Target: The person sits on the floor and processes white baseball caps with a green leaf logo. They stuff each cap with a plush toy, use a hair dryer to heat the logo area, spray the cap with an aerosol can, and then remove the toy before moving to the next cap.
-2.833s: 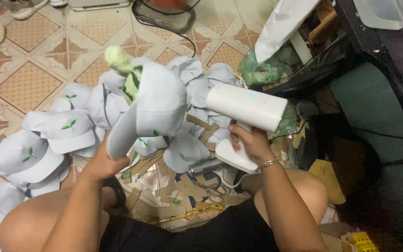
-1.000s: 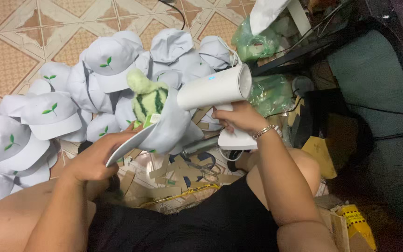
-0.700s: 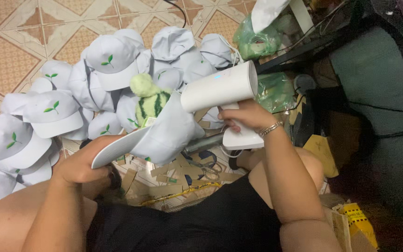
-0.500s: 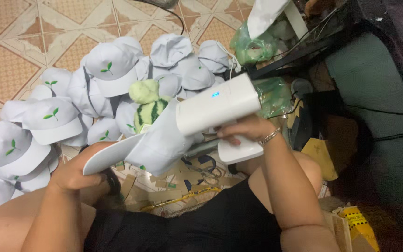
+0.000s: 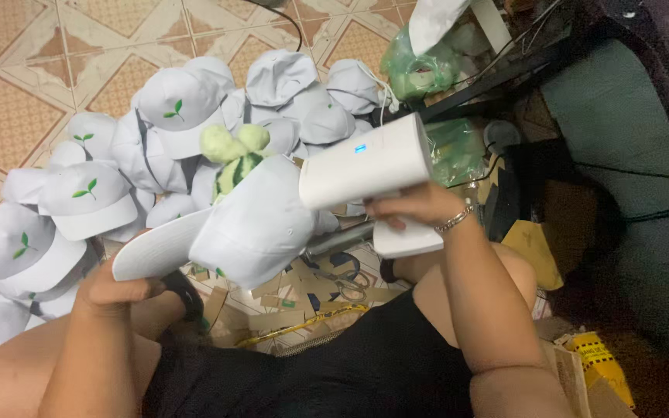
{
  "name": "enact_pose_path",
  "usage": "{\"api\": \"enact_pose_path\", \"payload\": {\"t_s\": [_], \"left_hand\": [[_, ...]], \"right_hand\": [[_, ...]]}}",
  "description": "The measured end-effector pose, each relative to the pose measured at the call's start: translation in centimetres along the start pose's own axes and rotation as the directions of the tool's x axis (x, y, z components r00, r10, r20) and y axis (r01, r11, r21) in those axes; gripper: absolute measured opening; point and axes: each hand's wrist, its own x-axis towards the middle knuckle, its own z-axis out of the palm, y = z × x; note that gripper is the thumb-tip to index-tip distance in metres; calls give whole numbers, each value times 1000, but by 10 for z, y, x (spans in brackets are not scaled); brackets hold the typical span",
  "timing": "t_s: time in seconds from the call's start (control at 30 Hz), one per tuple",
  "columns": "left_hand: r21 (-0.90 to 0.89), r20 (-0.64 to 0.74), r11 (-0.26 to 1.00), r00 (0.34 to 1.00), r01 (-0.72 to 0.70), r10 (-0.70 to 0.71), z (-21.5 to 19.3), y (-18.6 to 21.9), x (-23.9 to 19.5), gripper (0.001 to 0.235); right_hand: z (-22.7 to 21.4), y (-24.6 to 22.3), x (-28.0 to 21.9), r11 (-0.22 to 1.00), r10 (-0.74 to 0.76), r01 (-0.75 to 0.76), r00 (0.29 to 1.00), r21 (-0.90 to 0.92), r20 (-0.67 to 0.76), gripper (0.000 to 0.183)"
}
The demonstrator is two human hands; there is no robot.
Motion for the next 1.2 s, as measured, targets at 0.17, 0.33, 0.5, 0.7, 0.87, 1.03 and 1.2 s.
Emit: {"api": "enact_pose_path", "payload": {"t_s": [0.17, 0.33, 0.5, 0.7, 0.87, 1.03, 1.2], "left_hand": [[87, -213, 996, 975, -36, 54, 50, 30, 0, 87], [-513, 172, 841, 939, -172, 297, 113, 67, 34, 71], [-441, -129, 844, 953, -304, 275, 134, 70, 41, 75], [-557, -7, 783, 944, -277, 329, 115, 63, 42, 74], [-534, -43, 784, 936, -316, 348, 121, 59, 43, 75], [-583, -63, 749, 937, -315, 345, 132, 73, 46, 78], [-481, -86, 804, 931, -350, 354, 134, 68, 47, 76]], "right_hand": [[3, 0, 9, 990, 9, -12, 1000, 144, 25, 21], [11, 9, 14, 983, -26, 35, 998, 180, -55, 20], [8, 11, 15, 878, -55, 29, 998, 479, 40, 25], [7, 13, 12, 867, -166, 62, 971, 495, 170, 22], [6, 14, 11, 976, -82, 87, 996, 199, -34, 19], [7, 10, 10, 964, -115, 98, 992, 246, 54, 22], [12, 13, 7, 985, -65, 78, 994, 151, -85, 19]]}}
